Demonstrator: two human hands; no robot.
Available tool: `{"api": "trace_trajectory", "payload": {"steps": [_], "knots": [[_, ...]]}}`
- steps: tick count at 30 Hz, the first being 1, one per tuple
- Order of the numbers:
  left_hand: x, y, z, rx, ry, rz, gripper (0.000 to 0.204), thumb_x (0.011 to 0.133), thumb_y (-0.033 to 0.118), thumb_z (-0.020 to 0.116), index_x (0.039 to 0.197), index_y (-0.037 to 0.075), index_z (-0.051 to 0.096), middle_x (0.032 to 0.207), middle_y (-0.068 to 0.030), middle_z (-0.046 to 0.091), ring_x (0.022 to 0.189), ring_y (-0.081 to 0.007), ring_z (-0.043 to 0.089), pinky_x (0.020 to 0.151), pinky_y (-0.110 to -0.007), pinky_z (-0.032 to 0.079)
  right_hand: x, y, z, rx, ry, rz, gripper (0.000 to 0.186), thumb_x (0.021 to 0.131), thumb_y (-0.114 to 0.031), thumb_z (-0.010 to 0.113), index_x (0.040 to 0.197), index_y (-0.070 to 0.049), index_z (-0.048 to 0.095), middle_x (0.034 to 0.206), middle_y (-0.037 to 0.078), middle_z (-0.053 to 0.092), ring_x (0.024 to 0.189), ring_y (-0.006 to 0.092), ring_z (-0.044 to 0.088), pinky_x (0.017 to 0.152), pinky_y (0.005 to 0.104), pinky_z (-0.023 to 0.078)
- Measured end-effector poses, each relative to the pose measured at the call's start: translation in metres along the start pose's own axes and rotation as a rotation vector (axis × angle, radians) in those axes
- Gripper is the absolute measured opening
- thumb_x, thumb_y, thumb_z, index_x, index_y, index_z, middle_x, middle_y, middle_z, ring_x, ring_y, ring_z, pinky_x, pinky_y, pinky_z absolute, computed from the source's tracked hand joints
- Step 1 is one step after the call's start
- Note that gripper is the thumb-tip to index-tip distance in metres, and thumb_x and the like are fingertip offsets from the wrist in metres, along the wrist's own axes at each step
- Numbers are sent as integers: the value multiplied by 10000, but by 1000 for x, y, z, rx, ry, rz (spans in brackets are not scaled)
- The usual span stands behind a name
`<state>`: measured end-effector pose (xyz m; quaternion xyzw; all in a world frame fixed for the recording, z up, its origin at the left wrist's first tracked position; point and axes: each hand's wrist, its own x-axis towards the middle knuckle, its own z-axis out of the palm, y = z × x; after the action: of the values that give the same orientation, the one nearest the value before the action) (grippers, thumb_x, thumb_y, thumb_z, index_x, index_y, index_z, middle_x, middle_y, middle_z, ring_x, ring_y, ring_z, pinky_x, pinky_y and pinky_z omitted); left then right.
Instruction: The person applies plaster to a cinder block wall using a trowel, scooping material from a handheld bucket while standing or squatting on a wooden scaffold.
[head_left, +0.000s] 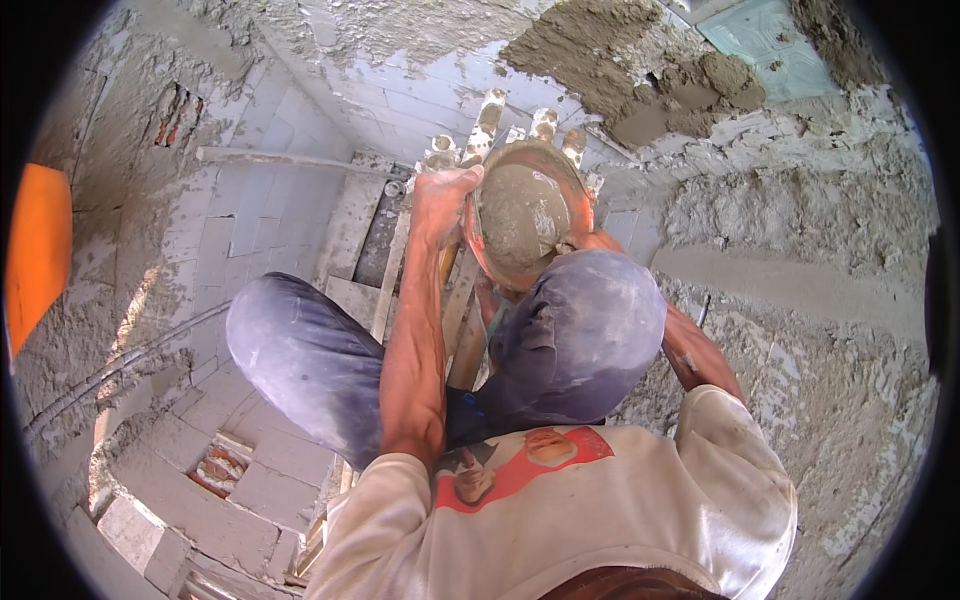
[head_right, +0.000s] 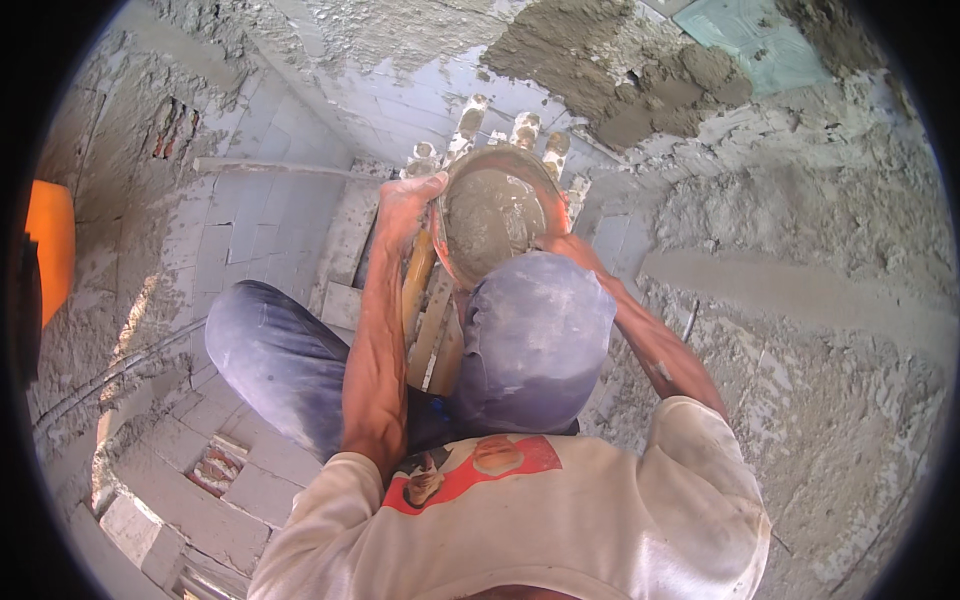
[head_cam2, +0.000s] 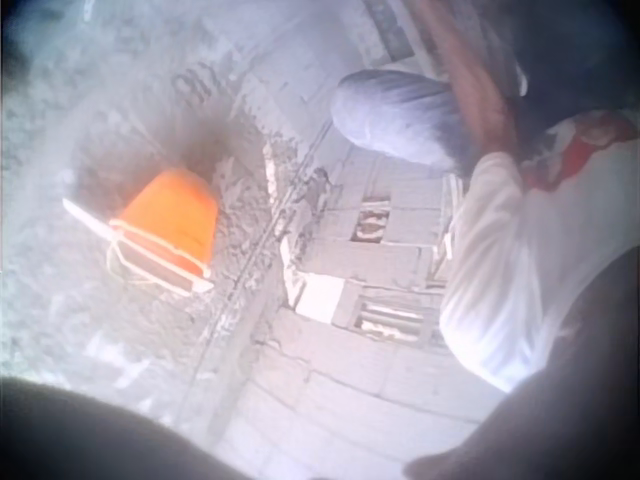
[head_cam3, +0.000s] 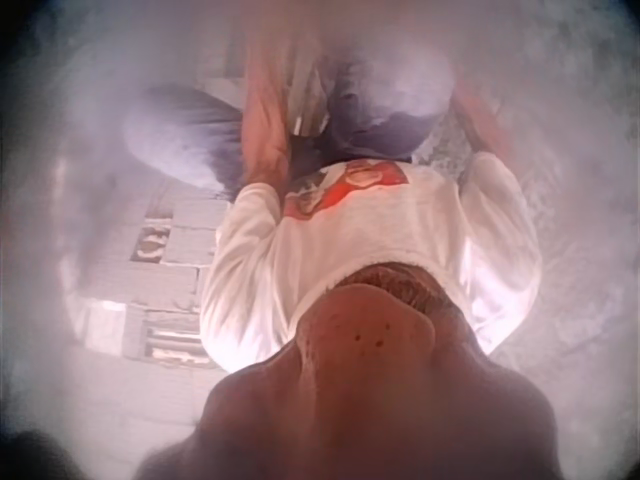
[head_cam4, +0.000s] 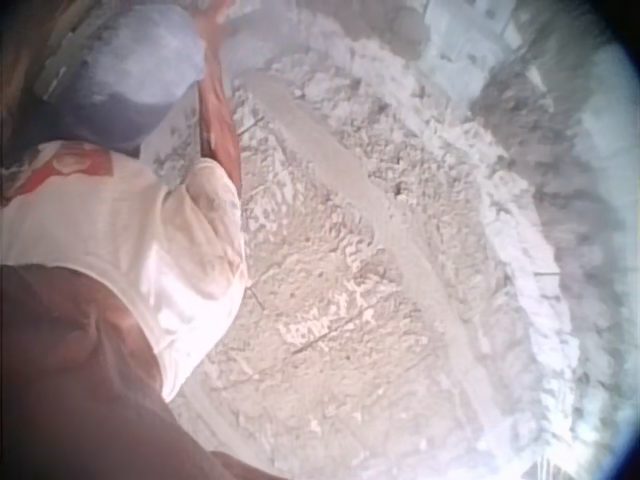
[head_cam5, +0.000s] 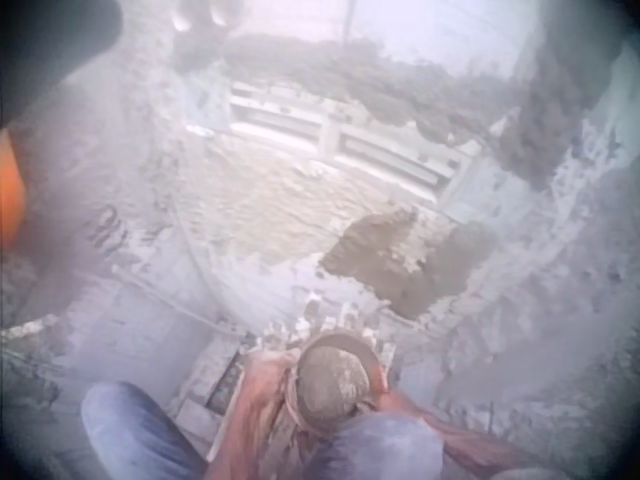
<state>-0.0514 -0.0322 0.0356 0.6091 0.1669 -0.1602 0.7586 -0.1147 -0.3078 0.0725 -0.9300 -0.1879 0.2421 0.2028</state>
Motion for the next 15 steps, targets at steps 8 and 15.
{"api": "trace_trajectory", "payload": {"steps": [8, 15], "knots": [[12, -18, -36, 19, 91, -7, 387, 910, 291, 697, 1050, -68, 734, 906, -90, 714, 713, -167, 620, 644, -296, 479, -20, 2, -26, 207, 106, 49, 257, 892, -243, 677, 980, -1, 671, 740, 193, 657, 712, 359, 676, 660, 457, 532], [10, -15, -41, 31, 116, -64, 354, 919, 285, 684, 1068, -29, 745, 839, -40, 676, 656, -117, 558, 582, -292, 438, -50, -54, -184, -93, 374, -176, 333, 906, -302, 699, 996, 17, 666, 686, 165, 638, 627, 332, 652, 621, 431, 532]]}}
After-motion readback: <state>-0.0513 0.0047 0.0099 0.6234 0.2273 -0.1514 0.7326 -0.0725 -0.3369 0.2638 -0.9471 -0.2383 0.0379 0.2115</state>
